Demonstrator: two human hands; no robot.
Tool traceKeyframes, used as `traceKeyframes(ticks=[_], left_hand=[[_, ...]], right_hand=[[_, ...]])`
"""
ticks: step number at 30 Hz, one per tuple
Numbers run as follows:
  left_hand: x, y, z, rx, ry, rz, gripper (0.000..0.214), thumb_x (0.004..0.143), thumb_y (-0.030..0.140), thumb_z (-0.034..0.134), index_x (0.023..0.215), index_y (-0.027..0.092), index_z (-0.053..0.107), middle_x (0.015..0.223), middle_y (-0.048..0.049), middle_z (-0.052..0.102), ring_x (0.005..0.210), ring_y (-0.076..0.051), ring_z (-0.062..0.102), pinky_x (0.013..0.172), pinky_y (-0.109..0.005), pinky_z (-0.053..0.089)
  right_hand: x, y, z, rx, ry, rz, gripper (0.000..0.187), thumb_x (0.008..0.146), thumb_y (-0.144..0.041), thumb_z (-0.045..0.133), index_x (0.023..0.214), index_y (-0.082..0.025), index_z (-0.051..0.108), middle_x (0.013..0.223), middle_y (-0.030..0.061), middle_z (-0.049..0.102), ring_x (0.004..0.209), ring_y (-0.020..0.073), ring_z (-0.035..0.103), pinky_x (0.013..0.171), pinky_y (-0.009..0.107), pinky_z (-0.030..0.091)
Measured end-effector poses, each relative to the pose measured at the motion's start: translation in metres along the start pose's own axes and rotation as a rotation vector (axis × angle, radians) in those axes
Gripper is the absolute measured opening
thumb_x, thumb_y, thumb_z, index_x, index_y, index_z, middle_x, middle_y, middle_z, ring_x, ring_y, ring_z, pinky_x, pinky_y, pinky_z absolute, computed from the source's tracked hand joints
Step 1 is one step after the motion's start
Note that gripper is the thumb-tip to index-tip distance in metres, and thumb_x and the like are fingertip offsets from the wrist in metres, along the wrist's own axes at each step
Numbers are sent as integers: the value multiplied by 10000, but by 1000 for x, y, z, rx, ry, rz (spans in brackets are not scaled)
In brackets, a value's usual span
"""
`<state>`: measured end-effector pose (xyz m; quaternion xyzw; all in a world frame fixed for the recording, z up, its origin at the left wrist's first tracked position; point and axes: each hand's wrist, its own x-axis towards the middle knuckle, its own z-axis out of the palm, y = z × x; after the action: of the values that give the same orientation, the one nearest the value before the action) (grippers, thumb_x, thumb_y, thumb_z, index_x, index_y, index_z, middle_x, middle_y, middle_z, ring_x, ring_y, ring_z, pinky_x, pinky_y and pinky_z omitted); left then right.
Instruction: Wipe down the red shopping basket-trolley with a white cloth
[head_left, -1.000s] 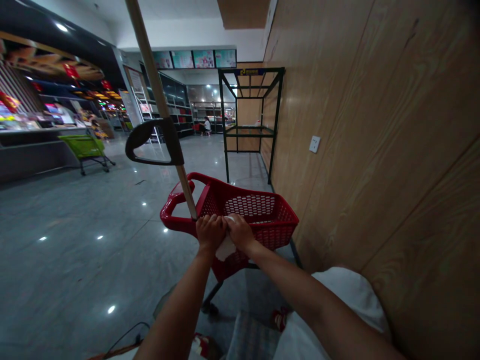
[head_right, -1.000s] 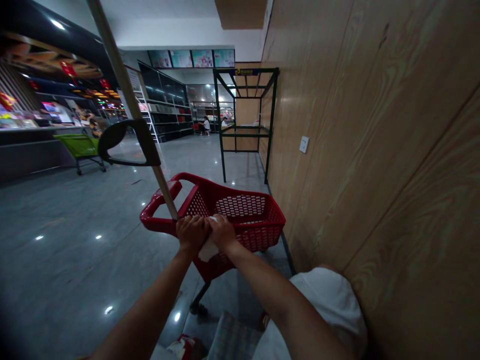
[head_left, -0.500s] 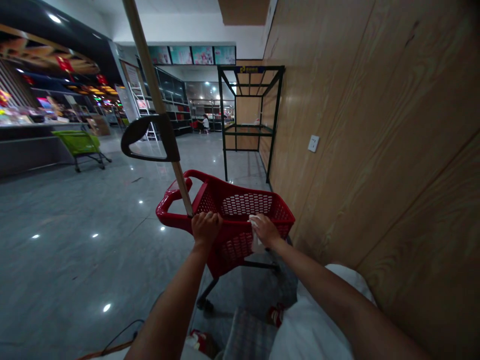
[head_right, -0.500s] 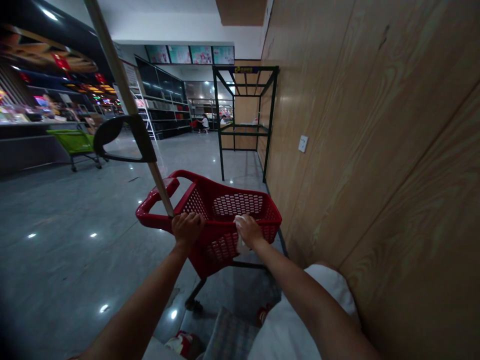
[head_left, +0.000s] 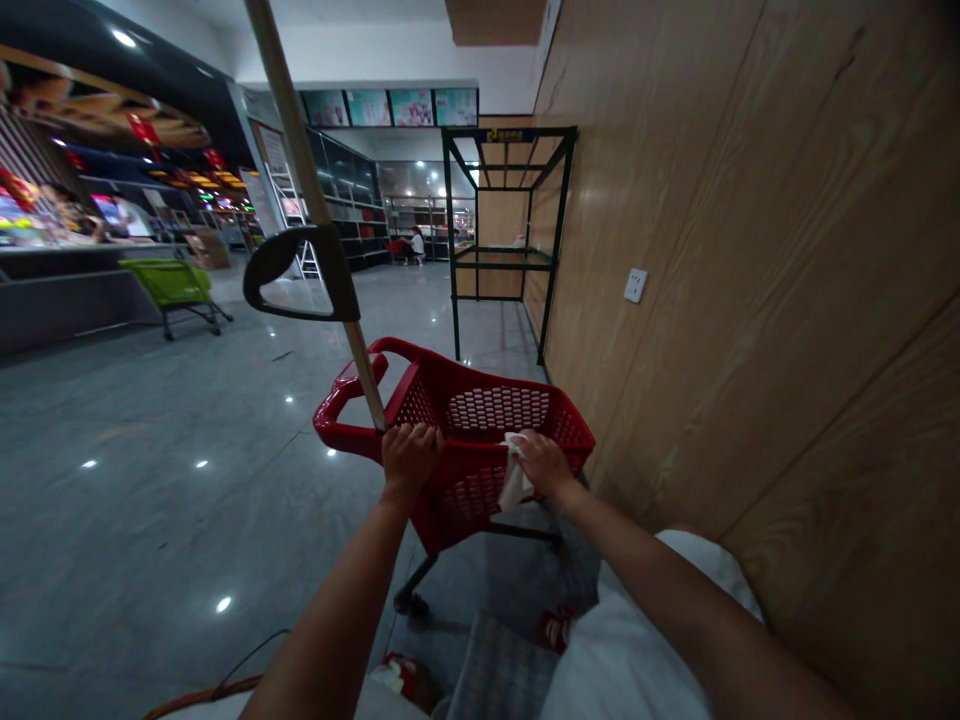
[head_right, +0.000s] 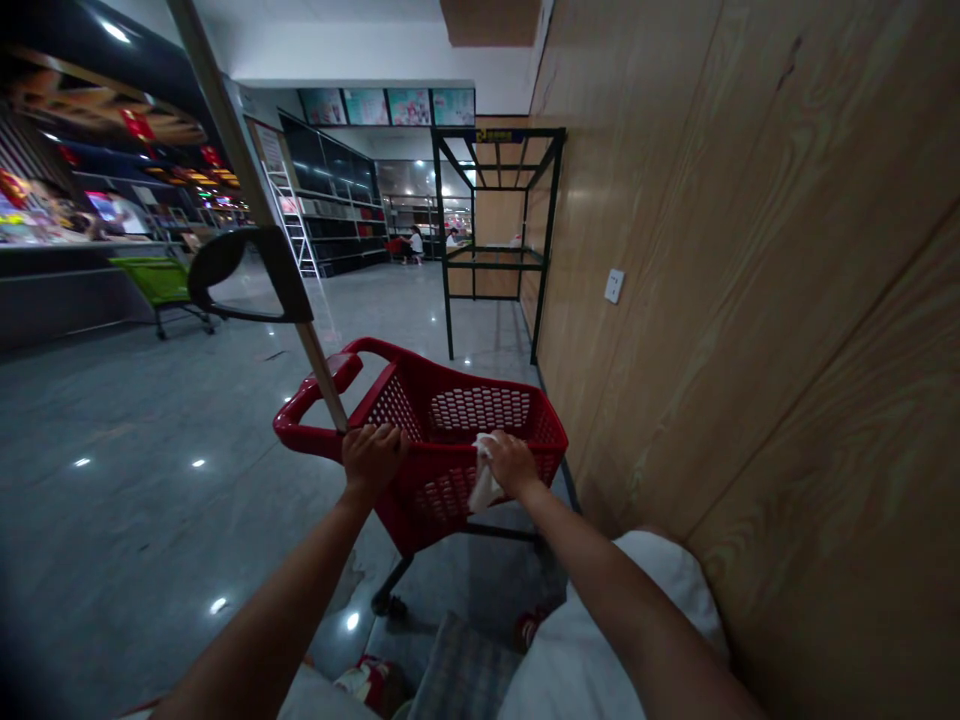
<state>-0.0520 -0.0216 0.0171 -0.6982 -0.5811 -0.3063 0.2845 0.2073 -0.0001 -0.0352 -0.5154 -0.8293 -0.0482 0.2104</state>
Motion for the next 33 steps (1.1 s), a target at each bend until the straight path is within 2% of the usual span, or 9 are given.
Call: traceKeyframes(ticks=[3, 5, 12, 15, 18, 24, 27, 29, 33], left_hand=[[1, 5, 3, 3, 14, -28, 342, 890, 275, 430, 589, 237, 586, 665, -35, 637, 735, -206, 531, 785, -390, 300], [2, 8, 6, 0, 26, -56, 351, 886, 266, 430, 570, 236, 580, 655, -35, 634, 725, -206, 526, 786, -394, 301], [2, 12, 7, -7, 34, -54, 319, 884, 290, 445, 607, 234, 595, 697, -40, 645, 750, -209, 532, 792, -392, 298], [0, 8, 3, -20, 8, -20, 295, 884, 303, 461, 640, 229, 608, 723, -48, 655, 770, -214, 540, 792, -389, 300], [-2, 3, 0, -13, 24, 2, 301, 886, 292, 460, 629, 226, 602, 723, -41, 656, 759, -205, 538, 781, -380, 302], [-3, 5, 1, -48, 73, -2, 324, 880, 274, 466, 578, 228, 573, 663, -29, 634, 720, -199, 526, 752, -375, 299], [0, 11, 5, -67, 82, -31, 334, 880, 267, 463, 564, 230, 564, 651, -28, 632, 713, -199, 522, 751, -379, 299], [2, 15, 7, -46, 89, -45, 343, 883, 261, 456, 557, 230, 558, 648, -27, 635, 703, -197, 520, 758, -381, 301], [3, 18, 7, -11, 71, -23, 327, 894, 267, 448, 602, 225, 589, 686, -36, 648, 725, -200, 533, 780, -384, 307]], right_hand=[[-17, 35, -7, -47, -2, 63, 338, 924, -214, 501, 1258, -205, 552, 1244, 97, 573, 1100, 203, 545, 944, 335, 435], [-14, 32, -8, -21, 1, 53, 330, 928, -204, 493, 1252, -193, 554, 1255, 99, 564, 1132, 197, 528, 963, 332, 430], [46, -83, 4, 216, 81, -144, 340, 964, -228, 424, 1290, -203, 516, 1244, 82, 565, 1130, 175, 520, 982, 318, 435], [53, -104, 4, 269, 110, -176, 336, 961, -217, 424, 1282, -201, 524, 1245, 79, 569, 1123, 171, 526, 981, 303, 436], [38, -79, 5, 244, 106, -202, 351, 942, -226, 470, 1289, -213, 518, 1259, 72, 574, 1130, 183, 527, 998, 329, 428], [-12, 25, 11, 14, 130, -38, 330, 902, -208, 521, 1229, -202, 568, 1252, 104, 588, 1218, 260, 474, 1093, 522, 286], [-17, 42, 11, -8, 147, 7, 312, 904, -193, 498, 1203, -196, 586, 1221, 115, 594, 1175, 252, 500, 1053, 481, 351], [-7, 25, 11, 44, 149, -26, 304, 914, -182, 472, 1194, -200, 590, 1179, 105, 605, 1117, 230, 527, 1011, 428, 400], [30, -54, 14, 161, 187, -116, 292, 939, -197, 457, 1205, -206, 578, 1184, 85, 596, 1112, 206, 517, 985, 364, 423]])
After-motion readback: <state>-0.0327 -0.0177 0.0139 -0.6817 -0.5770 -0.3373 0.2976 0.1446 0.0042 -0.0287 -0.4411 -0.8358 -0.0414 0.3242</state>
